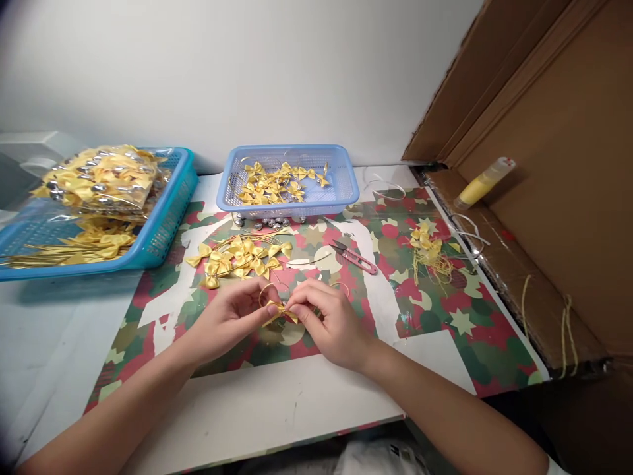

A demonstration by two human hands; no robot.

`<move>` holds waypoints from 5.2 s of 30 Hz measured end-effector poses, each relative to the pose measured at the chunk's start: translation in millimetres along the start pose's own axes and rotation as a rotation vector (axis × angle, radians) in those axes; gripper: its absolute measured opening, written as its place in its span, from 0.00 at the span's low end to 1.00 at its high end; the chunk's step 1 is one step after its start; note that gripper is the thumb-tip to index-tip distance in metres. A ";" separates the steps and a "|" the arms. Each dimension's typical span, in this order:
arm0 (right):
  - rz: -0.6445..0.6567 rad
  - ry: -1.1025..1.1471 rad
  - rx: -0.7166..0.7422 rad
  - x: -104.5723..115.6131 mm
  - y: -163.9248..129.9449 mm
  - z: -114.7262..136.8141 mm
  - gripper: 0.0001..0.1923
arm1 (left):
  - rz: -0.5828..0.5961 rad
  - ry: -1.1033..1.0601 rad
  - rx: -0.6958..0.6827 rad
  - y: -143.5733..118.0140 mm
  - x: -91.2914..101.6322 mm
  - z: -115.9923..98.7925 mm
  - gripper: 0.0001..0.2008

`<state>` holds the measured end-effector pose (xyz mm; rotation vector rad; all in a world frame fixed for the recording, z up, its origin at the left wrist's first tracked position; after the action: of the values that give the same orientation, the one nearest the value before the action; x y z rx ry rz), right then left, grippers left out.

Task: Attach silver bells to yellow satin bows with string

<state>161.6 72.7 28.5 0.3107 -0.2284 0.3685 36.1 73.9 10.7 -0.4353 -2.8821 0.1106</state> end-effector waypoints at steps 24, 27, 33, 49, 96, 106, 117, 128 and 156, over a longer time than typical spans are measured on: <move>-0.202 -0.095 0.108 12.7 -6.0 11.4 0.08 | 0.004 -0.404 0.307 -0.8 -15.2 19.2 0.17; -0.300 -0.176 0.203 21.8 -9.7 22.8 0.08 | -0.033 -0.372 0.259 0.1 -11.4 15.1 0.15; -0.230 -0.262 0.308 7.7 -12.9 34.1 0.10 | -0.072 -0.311 0.233 -1.0 -9.5 13.4 0.13; -0.233 -0.373 0.151 6.5 -10.9 20.1 0.08 | -0.062 -0.257 0.242 -2.8 -12.8 16.0 0.14; -0.271 -0.373 0.122 8.2 -10.7 18.6 0.07 | -0.068 -0.165 0.168 -5.0 -13.5 16.1 0.12; -0.258 -0.347 0.054 8.2 -11.3 13.3 0.07 | -0.102 -0.094 0.120 -5.5 -9.6 13.6 0.12; -0.240 -0.339 0.017 7.8 -10.2 10.5 0.09 | -0.147 0.005 0.079 -6.2 -6.5 6.5 0.11; -0.260 -0.290 0.018 7.3 -11.3 10.5 0.08 | -0.100 -0.161 0.146 -5.8 -12.9 10.7 0.12; -0.265 -0.064 -0.173 2.0 -18.2 -14.5 0.09 | -0.151 -0.228 0.188 -8.9 -17.5 12.8 0.13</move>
<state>172.8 62.1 11.0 0.1787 -0.2765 0.0765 46.9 59.7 -4.5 -0.1801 -3.0755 0.4276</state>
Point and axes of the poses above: each hand's wrist, its own y-axis towards the middle knuckle, its own x-axis out of the back of the hand, z = x × y, the point moved 9 cm from there along y, towards the middle knuckle, and after that the axes turned 5 degrees about -z, right-handed, at the moved point
